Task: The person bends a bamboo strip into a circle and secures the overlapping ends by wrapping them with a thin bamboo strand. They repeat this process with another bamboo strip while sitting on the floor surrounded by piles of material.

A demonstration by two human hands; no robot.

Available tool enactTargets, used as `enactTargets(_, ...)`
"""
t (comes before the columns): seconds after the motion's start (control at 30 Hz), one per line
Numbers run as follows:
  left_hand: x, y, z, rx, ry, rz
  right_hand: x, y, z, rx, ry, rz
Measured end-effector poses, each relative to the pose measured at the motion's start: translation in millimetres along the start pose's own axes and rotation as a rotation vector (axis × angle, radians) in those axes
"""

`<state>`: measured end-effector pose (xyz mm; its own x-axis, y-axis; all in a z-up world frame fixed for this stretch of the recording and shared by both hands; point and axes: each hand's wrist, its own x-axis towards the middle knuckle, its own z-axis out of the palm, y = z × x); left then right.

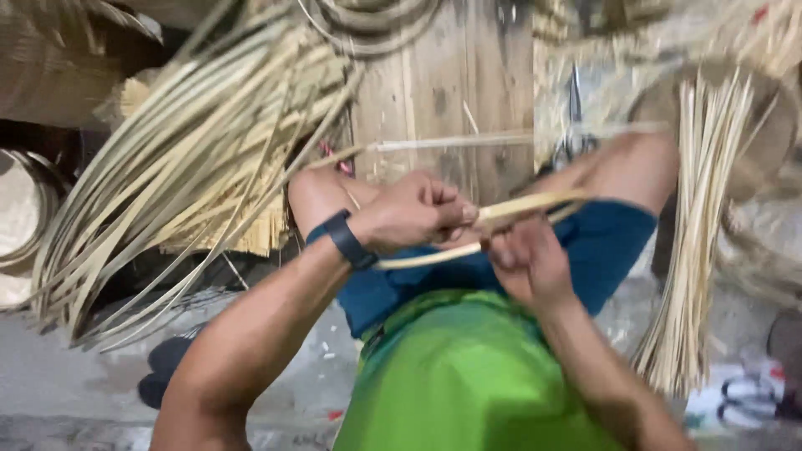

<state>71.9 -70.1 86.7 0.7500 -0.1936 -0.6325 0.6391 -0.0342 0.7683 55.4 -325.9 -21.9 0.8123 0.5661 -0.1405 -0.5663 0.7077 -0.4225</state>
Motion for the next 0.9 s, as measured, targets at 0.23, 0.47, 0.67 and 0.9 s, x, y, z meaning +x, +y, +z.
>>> enactTargets(0.23, -7.3, -1.0, 14.8, -0.109, -0.239, 0.035, 138.1, -16.4, 70.1, 0.012, -0.292, 0.397)
enactTargets(0.47, -25.0, -6.0, -0.4, -0.133, 0.002, 0.320, 108.9, -19.5, 69.3, -1.198, -0.336, 0.311)
enactTargets(0.67, -31.8, -11.3, 8.5, 0.107, 0.241, 0.343, 89.7, -77.5, 189.4, -1.819, -0.448, -0.441)
enactTargets(0.9, -40.0, -47.5, -17.3, 0.502, 0.481, 0.661, 75.6, -51.7, 183.5, -1.367, -0.817, -0.375)
